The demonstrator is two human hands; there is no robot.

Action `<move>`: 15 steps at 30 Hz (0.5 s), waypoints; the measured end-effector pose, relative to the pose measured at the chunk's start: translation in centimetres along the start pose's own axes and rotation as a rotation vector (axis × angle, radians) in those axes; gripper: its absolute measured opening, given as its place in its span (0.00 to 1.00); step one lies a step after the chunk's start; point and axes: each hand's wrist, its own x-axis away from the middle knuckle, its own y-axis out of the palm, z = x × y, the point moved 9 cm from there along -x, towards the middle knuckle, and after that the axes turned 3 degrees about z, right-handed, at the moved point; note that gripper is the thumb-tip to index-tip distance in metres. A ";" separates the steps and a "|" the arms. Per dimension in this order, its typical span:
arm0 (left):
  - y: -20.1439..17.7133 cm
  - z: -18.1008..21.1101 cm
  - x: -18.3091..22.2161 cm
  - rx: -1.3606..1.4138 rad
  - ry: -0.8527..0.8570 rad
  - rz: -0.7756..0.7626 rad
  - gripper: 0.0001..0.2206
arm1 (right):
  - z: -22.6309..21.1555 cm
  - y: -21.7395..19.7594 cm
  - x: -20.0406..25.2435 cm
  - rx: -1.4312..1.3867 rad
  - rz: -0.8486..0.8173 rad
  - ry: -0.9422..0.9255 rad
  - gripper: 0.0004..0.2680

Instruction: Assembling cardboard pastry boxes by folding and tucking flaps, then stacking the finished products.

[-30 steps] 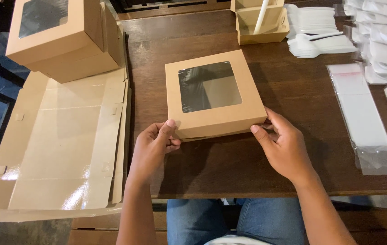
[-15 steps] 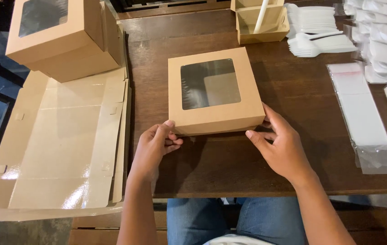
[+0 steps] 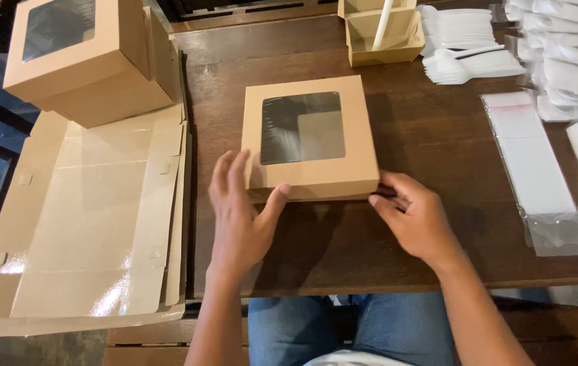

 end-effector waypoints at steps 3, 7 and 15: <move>0.5 -0.9 -1.1 0.037 -0.045 -0.042 0.32 | -1.2 1.0 0.5 0.014 0.036 -0.104 0.12; 0.5 -2.0 -1.6 0.025 -0.100 -0.058 0.36 | -2.5 1.4 1.5 -0.029 0.094 -0.165 0.09; 1.3 -1.8 -1.4 0.006 -0.127 -0.055 0.43 | -4.0 1.4 2.0 0.030 0.159 -0.275 0.05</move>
